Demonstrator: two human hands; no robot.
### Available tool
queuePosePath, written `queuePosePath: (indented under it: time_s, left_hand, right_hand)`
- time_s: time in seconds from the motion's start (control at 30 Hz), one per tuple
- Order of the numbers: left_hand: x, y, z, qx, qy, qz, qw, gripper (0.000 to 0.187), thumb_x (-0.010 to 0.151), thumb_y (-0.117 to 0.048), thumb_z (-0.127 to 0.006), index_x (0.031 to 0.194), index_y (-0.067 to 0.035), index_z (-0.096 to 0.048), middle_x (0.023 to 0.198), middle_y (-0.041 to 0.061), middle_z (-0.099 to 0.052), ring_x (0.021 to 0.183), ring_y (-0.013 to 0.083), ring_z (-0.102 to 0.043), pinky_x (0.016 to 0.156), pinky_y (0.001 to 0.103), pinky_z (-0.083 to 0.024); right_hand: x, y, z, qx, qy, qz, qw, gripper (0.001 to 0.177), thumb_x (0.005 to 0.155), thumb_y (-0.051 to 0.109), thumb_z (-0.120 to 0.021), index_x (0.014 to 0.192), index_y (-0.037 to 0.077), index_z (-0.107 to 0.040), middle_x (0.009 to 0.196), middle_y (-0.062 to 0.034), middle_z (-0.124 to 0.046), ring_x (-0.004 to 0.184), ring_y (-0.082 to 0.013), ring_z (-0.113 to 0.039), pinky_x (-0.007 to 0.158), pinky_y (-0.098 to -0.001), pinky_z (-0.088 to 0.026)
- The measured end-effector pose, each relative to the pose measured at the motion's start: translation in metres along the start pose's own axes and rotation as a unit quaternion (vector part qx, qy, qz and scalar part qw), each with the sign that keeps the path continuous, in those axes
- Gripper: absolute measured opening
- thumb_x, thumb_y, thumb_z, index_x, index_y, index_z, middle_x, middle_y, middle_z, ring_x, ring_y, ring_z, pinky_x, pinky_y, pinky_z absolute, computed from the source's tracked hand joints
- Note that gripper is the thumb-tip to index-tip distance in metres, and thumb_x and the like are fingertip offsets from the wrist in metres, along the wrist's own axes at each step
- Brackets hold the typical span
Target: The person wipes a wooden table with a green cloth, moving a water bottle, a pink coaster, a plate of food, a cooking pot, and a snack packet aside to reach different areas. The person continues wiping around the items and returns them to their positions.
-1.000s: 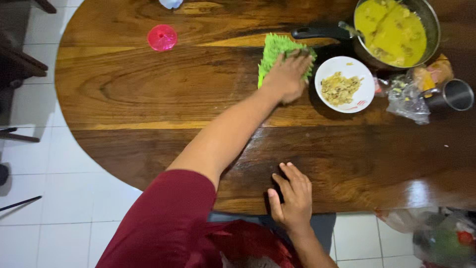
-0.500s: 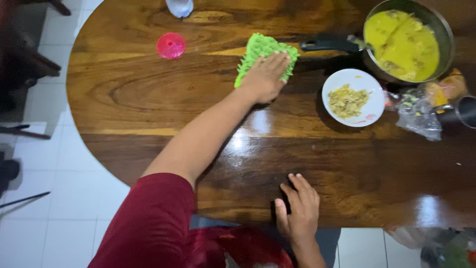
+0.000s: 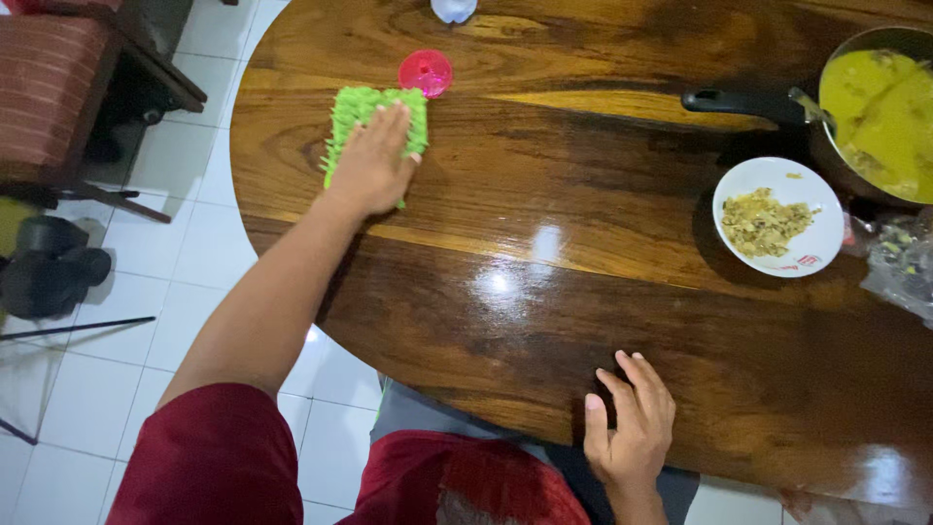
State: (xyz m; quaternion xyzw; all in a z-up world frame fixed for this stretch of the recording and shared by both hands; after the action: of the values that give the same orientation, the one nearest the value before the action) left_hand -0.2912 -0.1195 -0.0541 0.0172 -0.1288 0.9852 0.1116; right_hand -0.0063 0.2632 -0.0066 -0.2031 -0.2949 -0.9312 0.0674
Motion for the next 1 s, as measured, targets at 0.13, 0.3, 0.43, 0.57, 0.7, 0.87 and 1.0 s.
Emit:
queuePosePath:
  time_s: [0.13, 0.3, 0.43, 0.57, 0.7, 0.87, 1.0]
  left_hand:
    - [0.017, 0.065, 0.003, 0.004, -0.039, 0.056, 0.998, 0.074, 0.106, -0.043, -0.046, 0.164, -0.005, -0.023, 0.170, 0.018, -0.021, 0.158, 0.0358, -0.019, 0.126, 0.055, -0.015]
    - [0.048, 0.145, 0.026, 0.034, -0.012, 0.199, 0.979, 0.072, 0.107, -0.045, -0.037, 0.163, -0.005, -0.019, 0.171, 0.015, -0.012, 0.157, 0.0358, -0.010, 0.125, 0.055, -0.010]
    - [0.049, 0.155, 0.029, 0.035, -0.047, 0.238, 0.969, 0.070, 0.108, -0.040, -0.038, 0.165, -0.003, -0.021, 0.173, 0.015, -0.015, 0.159, 0.0354, -0.012, 0.128, 0.056, -0.011]
    - [0.026, 0.131, 0.026, 0.030, -0.062, 0.191, 0.979, 0.069, 0.107, -0.036, -0.040, 0.162, 0.002, -0.023, 0.170, 0.021, -0.017, 0.156, 0.0411, -0.015, 0.124, 0.059, -0.013]
    - [-0.017, 0.074, 0.012, 0.070, -0.093, 0.094, 0.989, 0.072, 0.108, -0.034, -0.049, 0.162, 0.008, -0.028, 0.169, 0.029, -0.023, 0.155, 0.0478, -0.023, 0.123, 0.066, -0.021]
    - [-0.061, -0.071, -0.015, 0.038, -0.122, -0.094, 0.987, 0.077, 0.106, -0.032, -0.057, 0.162, 0.008, -0.024, 0.169, 0.032, -0.020, 0.158, 0.0482, -0.021, 0.125, 0.065, -0.019]
    - [-0.045, -0.188, -0.045, 0.010, 0.053, -0.128, 0.990, 0.076, 0.104, -0.039, -0.043, 0.158, 0.008, -0.016, 0.166, 0.028, -0.012, 0.154, 0.0423, -0.011, 0.121, 0.059, -0.010]
  right_hand:
    - [-0.002, 0.001, 0.001, 0.006, -0.006, 0.000, 1.000, 0.026, 0.091, 0.023, -0.065, 0.109, 0.005, -0.072, 0.134, -0.0142, -0.065, 0.133, -0.0348, -0.059, 0.111, -0.0463, -0.043]
    - [-0.002, -0.002, 0.000, -0.002, -0.009, -0.004, 1.000, 0.025, 0.093, 0.024, -0.065, 0.109, 0.005, -0.073, 0.133, -0.0140, -0.066, 0.132, -0.0353, -0.059, 0.110, -0.0470, -0.043]
    - [-0.002, -0.002, -0.001, -0.004, 0.000, -0.014, 1.000, 0.025, 0.093, 0.024, -0.065, 0.107, 0.005, -0.073, 0.133, -0.0149, -0.066, 0.133, -0.0359, -0.059, 0.110, -0.0475, -0.043]
    - [0.001, 0.004, 0.004, 0.008, -0.015, 0.005, 1.000, 0.027, 0.091, 0.024, -0.065, 0.107, 0.003, -0.074, 0.133, -0.0161, -0.066, 0.132, -0.0361, -0.058, 0.111, -0.0486, -0.042]
    - [0.002, 0.011, 0.005, 0.004, -0.013, 0.030, 0.999, 0.030, 0.088, 0.025, -0.065, 0.106, 0.002, -0.075, 0.134, -0.0174, -0.065, 0.132, -0.0358, -0.057, 0.111, -0.0513, -0.040]
    - [0.002, 0.014, 0.007, 0.020, -0.006, 0.066, 0.998, 0.033, 0.086, 0.026, -0.066, 0.105, 0.001, -0.075, 0.134, -0.0187, -0.065, 0.131, -0.0368, -0.058, 0.111, -0.0515, -0.041]
    - [0.003, 0.015, 0.009, 0.028, -0.008, 0.065, 0.997, 0.033, 0.086, 0.027, -0.068, 0.104, 0.000, -0.074, 0.132, -0.0200, -0.065, 0.131, -0.0376, -0.058, 0.110, -0.0525, -0.041]
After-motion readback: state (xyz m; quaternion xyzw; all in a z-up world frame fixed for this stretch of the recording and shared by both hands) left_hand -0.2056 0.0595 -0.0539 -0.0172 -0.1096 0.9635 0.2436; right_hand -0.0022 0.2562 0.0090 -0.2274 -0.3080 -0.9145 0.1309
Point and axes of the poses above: each hand's wrist, its own x-axis towards the middle knuckle, its own z-axis out of the back of the hand, y = z × x, the point moved 6 cm from there along x, towards the middle knuckle
